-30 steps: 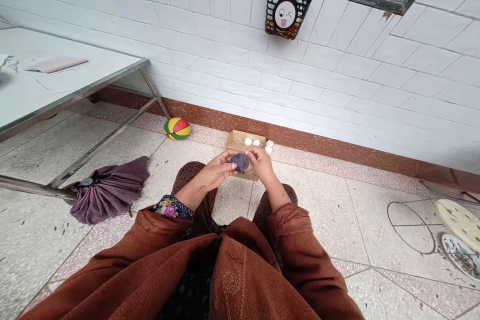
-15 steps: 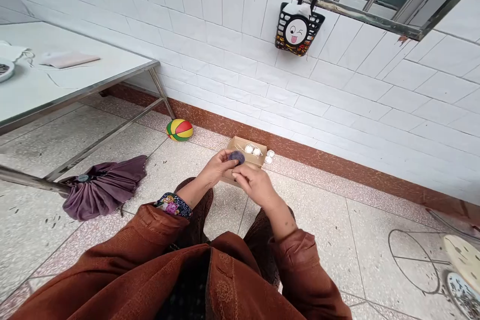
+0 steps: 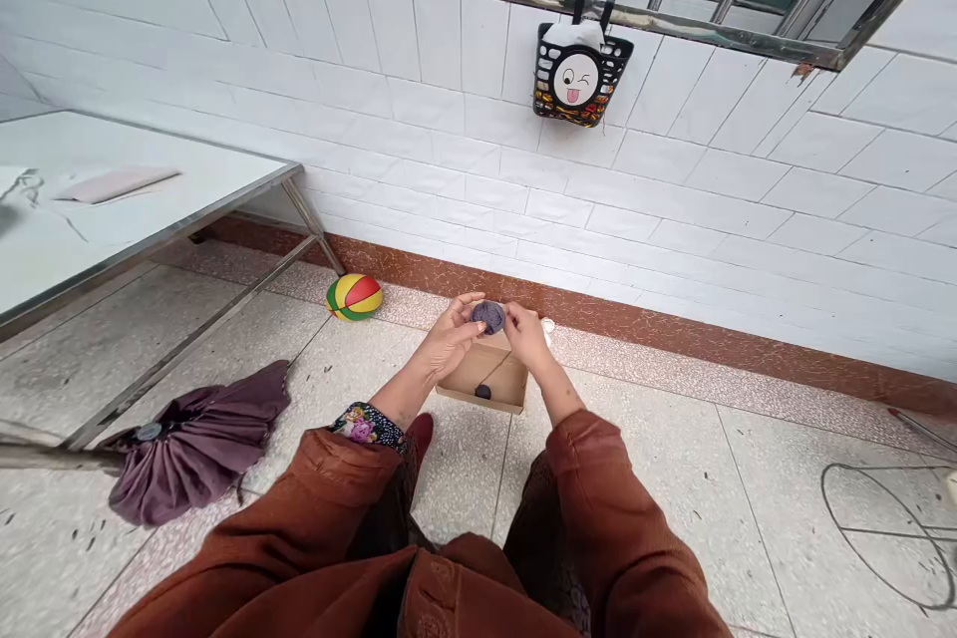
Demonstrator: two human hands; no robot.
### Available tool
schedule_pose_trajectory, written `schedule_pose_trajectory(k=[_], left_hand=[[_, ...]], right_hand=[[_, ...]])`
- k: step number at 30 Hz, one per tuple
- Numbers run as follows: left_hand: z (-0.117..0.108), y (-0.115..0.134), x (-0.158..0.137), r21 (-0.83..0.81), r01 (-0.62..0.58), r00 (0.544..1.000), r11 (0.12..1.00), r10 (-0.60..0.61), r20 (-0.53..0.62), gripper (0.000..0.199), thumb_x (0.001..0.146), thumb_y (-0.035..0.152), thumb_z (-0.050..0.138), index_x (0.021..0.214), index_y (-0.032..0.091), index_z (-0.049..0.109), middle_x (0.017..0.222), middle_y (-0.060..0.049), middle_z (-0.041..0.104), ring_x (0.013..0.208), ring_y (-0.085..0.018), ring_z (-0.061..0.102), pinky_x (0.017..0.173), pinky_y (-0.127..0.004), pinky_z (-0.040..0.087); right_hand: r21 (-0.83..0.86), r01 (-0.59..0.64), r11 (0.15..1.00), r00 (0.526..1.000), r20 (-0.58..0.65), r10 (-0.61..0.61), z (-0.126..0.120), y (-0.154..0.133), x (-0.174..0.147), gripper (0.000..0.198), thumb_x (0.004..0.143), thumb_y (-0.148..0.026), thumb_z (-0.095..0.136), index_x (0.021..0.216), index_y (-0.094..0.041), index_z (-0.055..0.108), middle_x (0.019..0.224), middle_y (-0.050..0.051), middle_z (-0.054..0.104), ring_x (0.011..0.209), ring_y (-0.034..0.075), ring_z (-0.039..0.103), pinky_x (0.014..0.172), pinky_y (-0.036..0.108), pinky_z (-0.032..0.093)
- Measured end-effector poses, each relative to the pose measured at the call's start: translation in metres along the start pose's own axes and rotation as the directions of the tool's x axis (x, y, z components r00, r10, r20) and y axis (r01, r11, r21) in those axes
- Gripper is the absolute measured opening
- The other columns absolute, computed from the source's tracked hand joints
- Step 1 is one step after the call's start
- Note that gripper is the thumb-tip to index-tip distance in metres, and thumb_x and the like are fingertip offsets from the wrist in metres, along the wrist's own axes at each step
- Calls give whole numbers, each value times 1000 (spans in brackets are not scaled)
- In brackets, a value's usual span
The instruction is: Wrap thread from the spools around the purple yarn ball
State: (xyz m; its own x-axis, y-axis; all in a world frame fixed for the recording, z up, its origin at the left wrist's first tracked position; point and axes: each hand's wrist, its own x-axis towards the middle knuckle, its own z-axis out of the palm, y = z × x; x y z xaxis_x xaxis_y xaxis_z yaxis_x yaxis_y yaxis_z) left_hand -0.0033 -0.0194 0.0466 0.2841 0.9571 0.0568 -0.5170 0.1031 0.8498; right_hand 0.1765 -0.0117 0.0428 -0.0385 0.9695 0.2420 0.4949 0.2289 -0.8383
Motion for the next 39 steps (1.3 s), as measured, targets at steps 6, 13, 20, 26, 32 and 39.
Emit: schedule_pose_trajectory(k=[6,13,20,26,32,39], left_hand=[[-16,-33,60,21,-8,996,1000,10,-90,58,60,33,96,110,20,72,110,-5,76,104,-21,69,101,-37,52],[-14,-71,67,151,73,997,986,-73,-9,63,57,44,100,107,21,70,106,-6,75,101,-24,70,97,-39,54],[-15,-50,62,118,46,996,992,-55,72,60,64,39,101,112,20,72,108,-6,76,98,-21,69,95,-37,55],[-39,-37,52,220,104,943,970,-167,289,56,67,30,99,116,19,75,116,-7,75,105,-22,68,101,-40,52],[-27,-32,55,-40,84,945,996,-67,319,70,69,34,103,132,25,72,118,-7,73,110,-22,68,99,-37,52],[-11,-30,82,-37,51,999,998,-51,12,55,68,34,98,112,19,70,110,-5,74,102,-19,67,96,-36,50]], right_hand=[[-111,156,981,988,20,-155,22,24,-56,32,108,-50,55,92,-28,72,87,6,76,81,26,72,74,36,59],[-290,268,919,963,45,-266,-7,-17,-60,26,112,-41,59,99,-28,78,85,7,73,77,24,70,71,35,57],[-128,258,958,954,-120,-273,-29,-45,-24,29,108,-46,67,89,-27,78,80,5,72,75,23,65,71,36,54],[-78,186,980,944,-264,-200,-23,-25,11,34,103,-55,68,87,-26,77,87,6,75,85,24,68,80,38,56],[8,-7,1000,974,-225,8,-5,25,23,32,101,-52,63,87,-24,71,82,3,72,75,21,64,74,34,52],[-145,123,982,992,22,-121,-5,16,3,20,103,-33,58,87,-25,67,81,2,69,77,21,63,73,31,49]])
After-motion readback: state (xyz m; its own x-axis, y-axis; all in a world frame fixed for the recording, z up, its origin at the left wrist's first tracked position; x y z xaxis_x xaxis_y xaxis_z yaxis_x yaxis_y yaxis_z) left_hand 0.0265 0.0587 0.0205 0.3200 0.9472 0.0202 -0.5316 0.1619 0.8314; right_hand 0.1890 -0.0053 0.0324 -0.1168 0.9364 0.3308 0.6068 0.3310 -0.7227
